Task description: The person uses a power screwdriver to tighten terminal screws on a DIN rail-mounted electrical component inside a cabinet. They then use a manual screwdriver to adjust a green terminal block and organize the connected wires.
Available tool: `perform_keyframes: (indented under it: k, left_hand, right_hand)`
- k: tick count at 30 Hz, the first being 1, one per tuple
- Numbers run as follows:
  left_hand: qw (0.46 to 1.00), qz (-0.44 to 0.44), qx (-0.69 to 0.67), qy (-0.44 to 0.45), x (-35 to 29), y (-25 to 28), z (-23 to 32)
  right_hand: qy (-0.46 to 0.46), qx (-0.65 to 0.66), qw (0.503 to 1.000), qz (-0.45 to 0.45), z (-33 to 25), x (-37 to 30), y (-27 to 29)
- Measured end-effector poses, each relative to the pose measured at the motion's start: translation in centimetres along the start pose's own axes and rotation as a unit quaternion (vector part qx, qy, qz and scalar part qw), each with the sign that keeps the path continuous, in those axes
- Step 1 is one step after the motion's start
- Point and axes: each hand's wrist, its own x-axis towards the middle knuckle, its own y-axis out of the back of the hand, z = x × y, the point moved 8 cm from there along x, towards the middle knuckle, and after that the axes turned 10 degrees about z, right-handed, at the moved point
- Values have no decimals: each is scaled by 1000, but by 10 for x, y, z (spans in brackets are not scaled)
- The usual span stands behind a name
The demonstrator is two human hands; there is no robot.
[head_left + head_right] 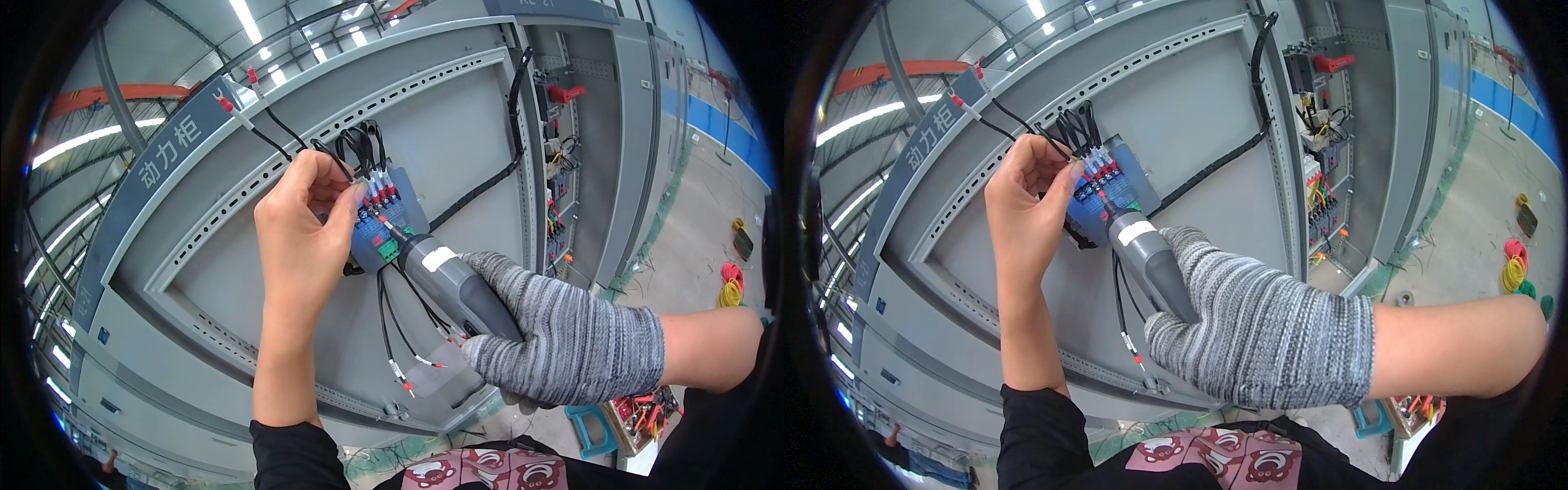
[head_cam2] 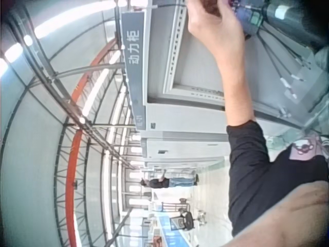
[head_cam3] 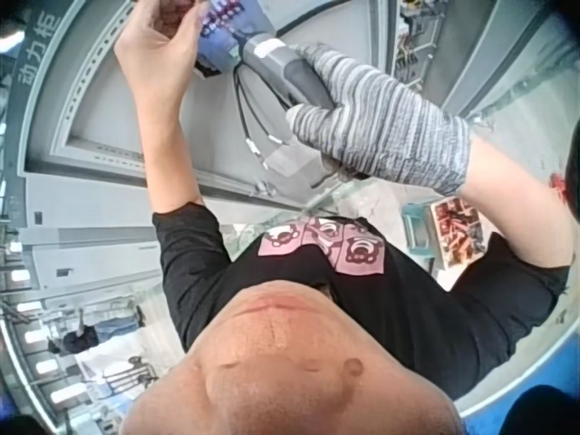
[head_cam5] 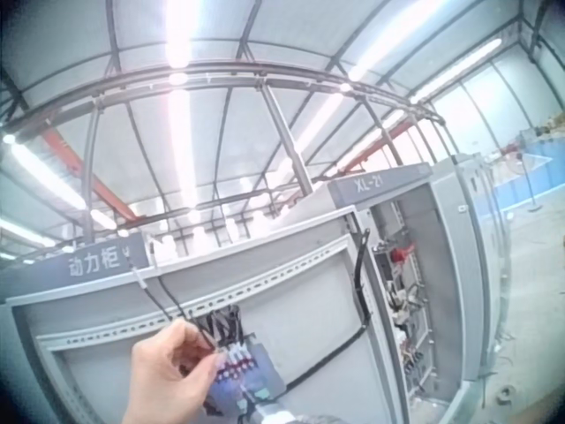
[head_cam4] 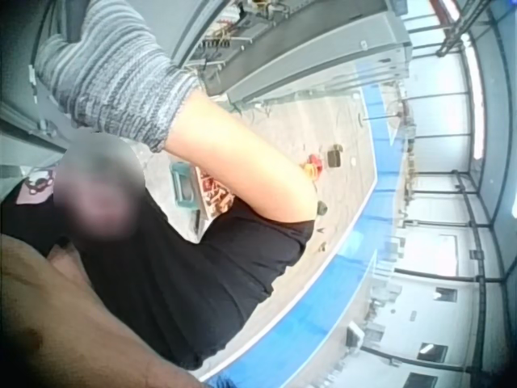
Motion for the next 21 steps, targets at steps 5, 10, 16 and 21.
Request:
perform_keyframes:
  k: [5,10,16,21]
  left_hand:
    - [1000,2,11,-7,0,1,2]
    - [1000,-9,24,-12,2,0,3]
    - [999,-33,-3,25,3,-1,-2]
    - [999,-44,18,14,7,-5,1]
  right_hand:
    - [3,-26,1000,16,1,1,1]
    - [-4,-13,1000,14,1,1,2]
    - [19,-21,999,20,-1,1,2]
    - [35,-40,998,27,-1,1,4]
